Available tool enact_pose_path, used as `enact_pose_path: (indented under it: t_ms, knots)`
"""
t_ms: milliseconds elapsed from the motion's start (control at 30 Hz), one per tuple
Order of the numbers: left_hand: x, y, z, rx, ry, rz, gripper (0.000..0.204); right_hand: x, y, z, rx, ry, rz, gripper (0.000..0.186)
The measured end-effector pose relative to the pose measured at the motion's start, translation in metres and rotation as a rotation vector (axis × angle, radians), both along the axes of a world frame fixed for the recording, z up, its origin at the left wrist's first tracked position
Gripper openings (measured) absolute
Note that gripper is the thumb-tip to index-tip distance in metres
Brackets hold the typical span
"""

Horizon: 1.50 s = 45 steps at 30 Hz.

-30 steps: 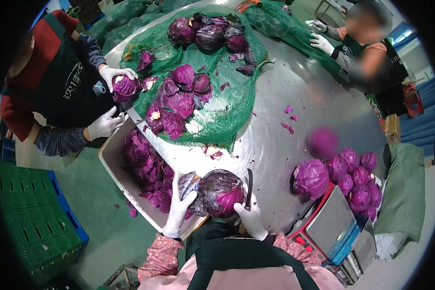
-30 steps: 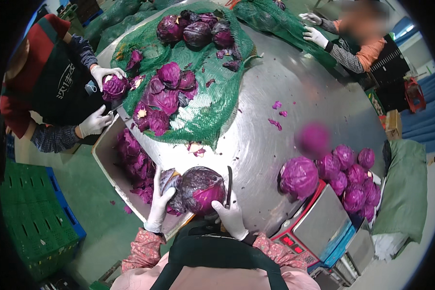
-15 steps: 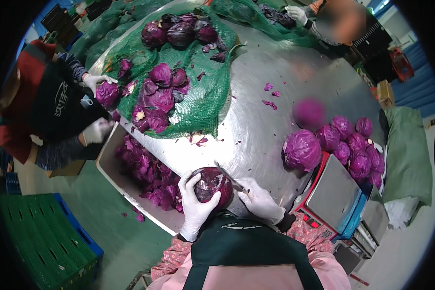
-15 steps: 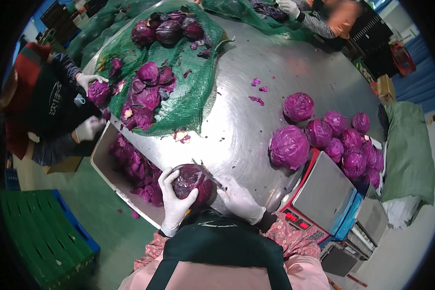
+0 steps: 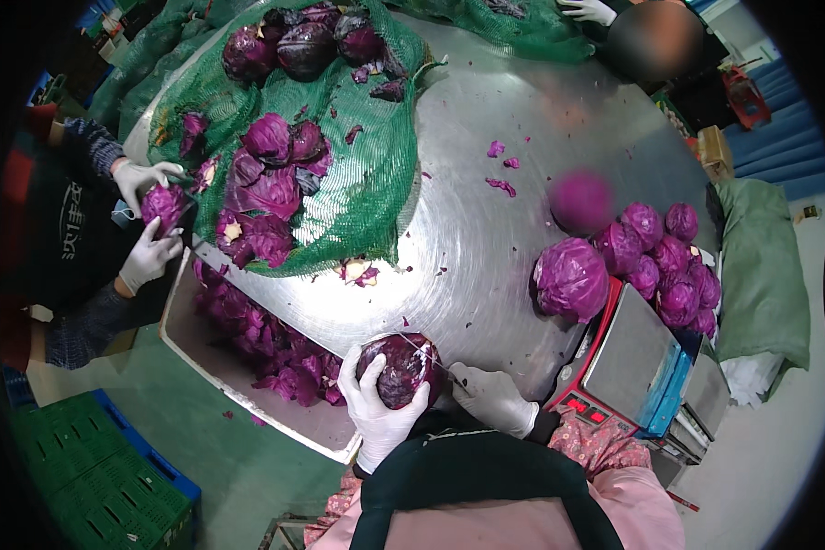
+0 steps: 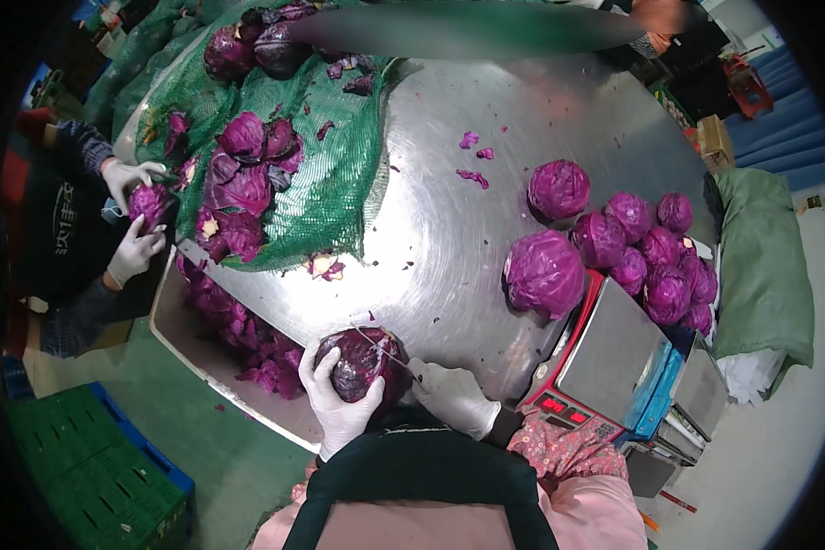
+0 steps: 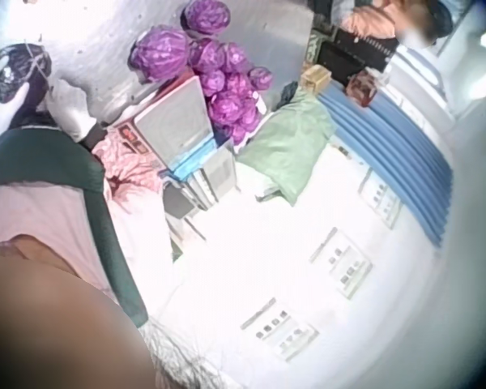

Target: The person peels the outer leaves off red cabbages using a knife. They remove the core from the cabbages and place the trimmed vegetables on a digital scale.

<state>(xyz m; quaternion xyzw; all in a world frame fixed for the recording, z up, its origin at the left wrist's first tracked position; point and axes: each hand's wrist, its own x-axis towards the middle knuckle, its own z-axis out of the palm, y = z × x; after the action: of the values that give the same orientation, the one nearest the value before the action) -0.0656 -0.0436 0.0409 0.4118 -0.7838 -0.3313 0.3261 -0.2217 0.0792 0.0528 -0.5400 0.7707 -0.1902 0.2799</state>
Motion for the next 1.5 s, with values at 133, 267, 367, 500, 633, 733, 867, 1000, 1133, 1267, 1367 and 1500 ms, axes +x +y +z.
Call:
enact_pose_path:
  t_ms: [133, 267, 367, 500, 633, 733, 867, 1000, 1133, 1267, 1367, 1500]
  knots:
    - [-0.007, 0.001, -0.001, -0.051, -0.041, 0.009, 0.079, -0.007, -0.017, -0.012, 0.062, -0.05, -0.026, 0.013]
    - [-0.003, -0.002, 0.001, -0.016, -0.02, -0.022, 0.074, 0.001, -0.013, -0.002, 0.078, 0.036, -0.015, 0.013]
    - [-0.004, -0.007, 0.001, 0.019, -0.018, 0.019, 0.071, 0.001, -0.002, -0.003, 0.017, -0.001, -0.016, 0.016]
    - [-0.001, -0.01, -0.003, 0.018, 0.019, -0.039, 0.074, -0.004, -0.024, -0.079, -0.207, 0.055, -0.043, 0.017]
    - [0.016, -0.013, -0.015, 0.069, 0.16, -0.026, 0.073, 0.005, -0.041, -0.05, 0.068, -0.076, -0.113, 0.031]
    - [0.024, -0.032, -0.024, 0.047, 0.323, -0.097, 0.067, -0.002, -0.064, -0.052, 0.183, -0.647, -0.304, 0.059]
    - [0.025, -0.051, -0.044, 0.296, 0.751, -0.079, 0.063, -0.015, -0.09, 0.005, 0.058, -0.712, -0.426, 0.069]
    - [0.006, -0.028, -0.027, 0.232, 0.358, 0.162, 0.067, -0.034, -0.104, -0.007, -0.092, -0.467, -0.338, 0.055]
    - [0.015, -0.026, -0.008, 0.142, 0.081, 0.047, 0.065, -0.066, -0.109, -0.039, -0.029, 0.325, -0.078, 0.033]
    - [0.029, -0.034, -0.007, 0.154, 0.073, -0.002, 0.062, -0.029, -0.078, -0.003, -0.16, 0.042, -0.027, 0.04]
    - [0.024, -0.039, -0.004, 0.223, 0.129, -0.031, 0.062, -0.012, -0.068, 0.008, -0.268, 0.213, 0.132, 0.067]
    - [0.016, -0.04, -0.004, 0.222, 0.139, -0.041, 0.067, -0.01, -0.076, 0.008, -0.262, 0.206, 0.182, 0.061]
